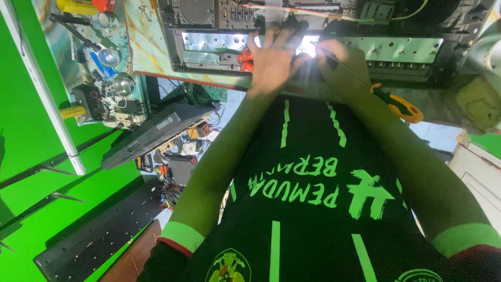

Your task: The person works on the internal components of a musical keyboard using a screwdriver and pliers, removing parts and picking up small items from the floor.

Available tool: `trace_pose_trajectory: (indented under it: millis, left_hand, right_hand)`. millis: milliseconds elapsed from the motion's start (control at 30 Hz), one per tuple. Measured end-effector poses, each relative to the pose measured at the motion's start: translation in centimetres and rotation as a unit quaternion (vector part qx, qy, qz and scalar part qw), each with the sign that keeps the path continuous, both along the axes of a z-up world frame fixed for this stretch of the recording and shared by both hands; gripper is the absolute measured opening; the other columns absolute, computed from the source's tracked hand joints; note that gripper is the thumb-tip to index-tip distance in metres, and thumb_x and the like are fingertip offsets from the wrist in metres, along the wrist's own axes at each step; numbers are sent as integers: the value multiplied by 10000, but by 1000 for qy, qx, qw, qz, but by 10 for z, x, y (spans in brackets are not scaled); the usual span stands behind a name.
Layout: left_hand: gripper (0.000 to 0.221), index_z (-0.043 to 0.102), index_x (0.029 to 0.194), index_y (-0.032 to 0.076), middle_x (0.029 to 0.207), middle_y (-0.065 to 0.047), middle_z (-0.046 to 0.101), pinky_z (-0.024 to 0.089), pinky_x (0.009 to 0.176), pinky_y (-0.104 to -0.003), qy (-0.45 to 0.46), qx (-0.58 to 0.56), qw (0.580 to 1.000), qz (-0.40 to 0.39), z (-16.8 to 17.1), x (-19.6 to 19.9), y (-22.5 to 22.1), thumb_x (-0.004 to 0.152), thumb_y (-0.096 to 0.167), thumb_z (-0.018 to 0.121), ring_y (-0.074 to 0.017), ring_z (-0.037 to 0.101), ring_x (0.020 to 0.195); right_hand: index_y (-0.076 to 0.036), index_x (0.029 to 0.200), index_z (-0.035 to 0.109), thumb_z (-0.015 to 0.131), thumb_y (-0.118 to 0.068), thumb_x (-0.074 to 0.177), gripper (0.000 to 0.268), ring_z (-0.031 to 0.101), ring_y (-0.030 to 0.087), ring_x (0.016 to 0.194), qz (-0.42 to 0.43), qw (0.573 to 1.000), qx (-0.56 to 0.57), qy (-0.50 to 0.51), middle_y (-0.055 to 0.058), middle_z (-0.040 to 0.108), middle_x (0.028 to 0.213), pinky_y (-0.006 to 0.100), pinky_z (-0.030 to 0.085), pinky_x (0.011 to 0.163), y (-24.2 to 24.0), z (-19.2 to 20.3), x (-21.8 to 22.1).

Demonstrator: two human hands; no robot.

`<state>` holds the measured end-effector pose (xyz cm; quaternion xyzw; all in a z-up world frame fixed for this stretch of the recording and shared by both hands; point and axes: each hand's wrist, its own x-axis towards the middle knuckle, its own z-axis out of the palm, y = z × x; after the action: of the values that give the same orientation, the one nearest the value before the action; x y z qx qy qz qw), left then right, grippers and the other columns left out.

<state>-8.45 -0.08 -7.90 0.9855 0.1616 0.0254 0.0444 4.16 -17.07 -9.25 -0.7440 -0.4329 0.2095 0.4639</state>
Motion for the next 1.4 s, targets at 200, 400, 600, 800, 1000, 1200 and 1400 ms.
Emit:
trace_pose_trajectory:
  millis: [200,400,600,800,1000,1200,1400]
  left_hand:
    - [625,463,1518,265,1369,-20,596,278,1040,-657,0,2,1000,7,2,-1,-3,981,563,580,-286,514,1258]
    - [577,498,1472,273,1383,-23,591,289,1028,-643,0,2,1000,2,1,-1,-1,973,551,578,-279,512,1267]
    - [576,521,1479,244,1354,-33,601,309,1016,-630,-18,4,1000,-7,5,-3,-1,980,520,605,-281,516,1228]
    - [522,567,1445,233,1347,-39,614,315,1008,-624,2,0,1000,-19,6,0,0,1004,514,585,-268,522,1204]
    - [523,579,1427,239,1355,-45,609,302,1028,-639,17,-11,1000,-12,8,0,0,992,528,578,-269,512,1229]
    - [550,579,1443,229,1341,-64,599,302,1013,-643,28,-15,999,-10,10,1,0,995,547,552,-277,505,1223]
    - [444,654,1337,226,1338,-87,565,328,986,-636,-12,-6,1000,-14,1,1,-1,1002,497,546,-281,505,1209]
  right_hand:
    - [-41,1182,688,619,-150,1085,161,685,188,694,-2,1000,-11,-3,124,701,808,355,565,680,-1,3,0]
    - [-43,1159,676,626,-141,1085,133,682,180,685,6,1000,-17,-9,116,705,819,346,560,656,-1,-4,1]
    - [-34,1161,681,636,-128,1046,155,692,201,726,-6,1000,8,-17,129,714,867,355,558,682,-2,-8,0]
    - [-33,1155,685,649,-164,1071,160,714,221,768,-4,1000,-9,-18,148,728,915,363,573,709,0,0,0]
    - [-28,1170,691,632,-192,1079,196,729,267,837,0,1000,-7,-21,174,729,984,393,587,783,-6,6,-3]
    - [-27,1196,684,627,-220,1112,218,726,257,822,-8,1000,-16,-7,165,729,977,385,584,764,-3,3,-2]
    - [-25,1191,677,609,-242,1153,230,709,208,814,-5,999,11,-45,146,740,1005,345,577,753,0,0,-3]
